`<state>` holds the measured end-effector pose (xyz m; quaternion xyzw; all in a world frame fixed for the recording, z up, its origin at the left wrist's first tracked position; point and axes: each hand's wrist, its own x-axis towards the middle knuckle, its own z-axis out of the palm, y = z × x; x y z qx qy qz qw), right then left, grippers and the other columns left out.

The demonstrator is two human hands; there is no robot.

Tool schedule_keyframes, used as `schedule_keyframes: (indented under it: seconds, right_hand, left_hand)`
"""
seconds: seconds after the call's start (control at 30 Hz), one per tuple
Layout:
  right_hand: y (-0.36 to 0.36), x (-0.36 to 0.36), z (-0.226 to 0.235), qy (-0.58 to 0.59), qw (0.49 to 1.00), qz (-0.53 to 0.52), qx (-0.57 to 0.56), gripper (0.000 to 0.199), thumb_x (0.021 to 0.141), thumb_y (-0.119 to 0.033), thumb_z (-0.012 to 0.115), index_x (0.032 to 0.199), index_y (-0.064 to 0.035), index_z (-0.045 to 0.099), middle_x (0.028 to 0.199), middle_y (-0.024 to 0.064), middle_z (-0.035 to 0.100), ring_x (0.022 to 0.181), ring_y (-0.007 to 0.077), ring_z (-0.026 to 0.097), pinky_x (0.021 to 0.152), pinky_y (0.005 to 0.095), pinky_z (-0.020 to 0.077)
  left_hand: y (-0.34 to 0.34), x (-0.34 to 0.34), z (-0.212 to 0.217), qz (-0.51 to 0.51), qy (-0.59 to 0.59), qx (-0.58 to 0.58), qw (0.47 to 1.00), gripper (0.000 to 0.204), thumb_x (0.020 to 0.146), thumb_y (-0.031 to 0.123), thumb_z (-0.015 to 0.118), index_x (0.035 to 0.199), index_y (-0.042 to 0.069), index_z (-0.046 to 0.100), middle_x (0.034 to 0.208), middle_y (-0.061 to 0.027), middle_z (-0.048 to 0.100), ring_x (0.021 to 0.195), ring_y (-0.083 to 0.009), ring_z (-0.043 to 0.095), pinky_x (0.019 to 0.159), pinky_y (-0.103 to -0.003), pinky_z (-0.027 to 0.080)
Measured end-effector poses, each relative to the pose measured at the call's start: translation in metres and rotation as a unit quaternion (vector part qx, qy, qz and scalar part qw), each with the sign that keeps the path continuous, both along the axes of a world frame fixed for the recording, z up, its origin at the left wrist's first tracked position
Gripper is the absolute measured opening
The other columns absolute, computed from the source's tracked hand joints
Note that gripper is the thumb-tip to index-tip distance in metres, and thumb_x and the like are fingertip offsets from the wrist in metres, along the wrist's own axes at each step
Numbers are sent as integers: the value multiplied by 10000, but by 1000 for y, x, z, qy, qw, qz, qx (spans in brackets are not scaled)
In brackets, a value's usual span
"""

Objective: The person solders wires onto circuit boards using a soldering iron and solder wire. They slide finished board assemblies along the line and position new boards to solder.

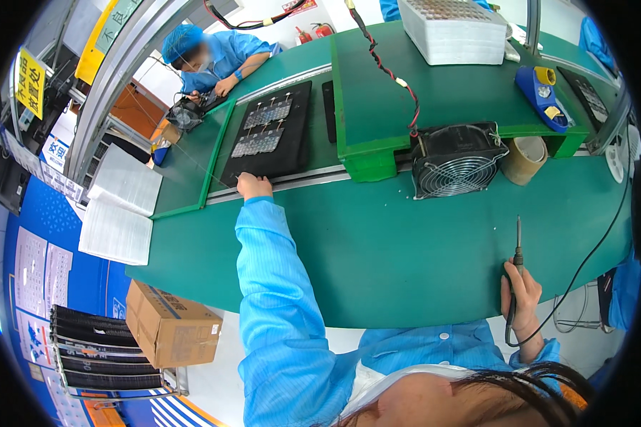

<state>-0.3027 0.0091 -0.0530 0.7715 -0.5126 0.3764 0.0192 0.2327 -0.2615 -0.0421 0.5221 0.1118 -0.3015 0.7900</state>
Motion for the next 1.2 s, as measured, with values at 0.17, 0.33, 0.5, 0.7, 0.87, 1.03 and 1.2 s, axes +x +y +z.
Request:
schedule_keyframes:
  seconds: [0.17,0.33,0.5,0.7,0.87,1.03,1.2]
  right_hand:
    - [0,1,3,-2,1000,5,-12,309,757,84,625,1063,43,625,992,212,646,747,323,658,624,360,524]
    - [-1,2,1,-8,1000,11,0,318,755,86,627,1070,43,623,998,211,646,753,324,659,628,360,526]
    - [1,0,-1,-7,1000,11,-7,325,759,85,631,1081,43,623,1006,208,646,758,321,660,628,358,525]
    - [0,1,0,-7,1000,17,-11,329,771,82,635,1096,36,623,1009,203,645,752,316,654,624,355,522]
    - [2,-2,0,1,1000,19,-15,343,774,82,639,1111,23,622,1000,193,643,724,300,642,611,349,512]
    - [1,1,1,-7,999,32,-5,346,784,83,638,1123,14,621,990,190,646,729,304,643,618,346,514]
    - [-1,2,-1,-11,999,38,-1,345,795,79,636,1132,10,619,974,190,647,739,312,646,635,351,520]
  left_hand:
    - [-2,-2,0,-82,-25,16,996,199,965,313,514,971,113,507,807,-50,485,689,-174,456,647,-355,454]
    - [16,17,-7,-84,-31,-8,996,181,977,283,502,890,125,487,714,-24,448,592,-146,410,566,-337,423]
    - [85,37,-8,-85,-48,-46,994,152,995,209,502,869,123,512,672,-13,461,576,-137,439,530,-309,440]
    - [228,22,-3,-109,-64,-69,990,187,981,252,552,935,72,574,739,-33,536,658,-148,490,621,-319,482]
    - [324,-56,-6,-176,9,-139,975,181,995,207,515,983,42,589,896,-75,635,795,-160,580,696,-318,491]
    - [356,-157,6,-391,30,-91,916,280,1019,254,446,1101,23,581,997,-81,628,886,-160,576,805,-315,470]
    - [356,-194,57,-570,111,-28,814,324,1009,305,452,1129,23,556,1064,-96,608,954,-202,570,861,-381,476]
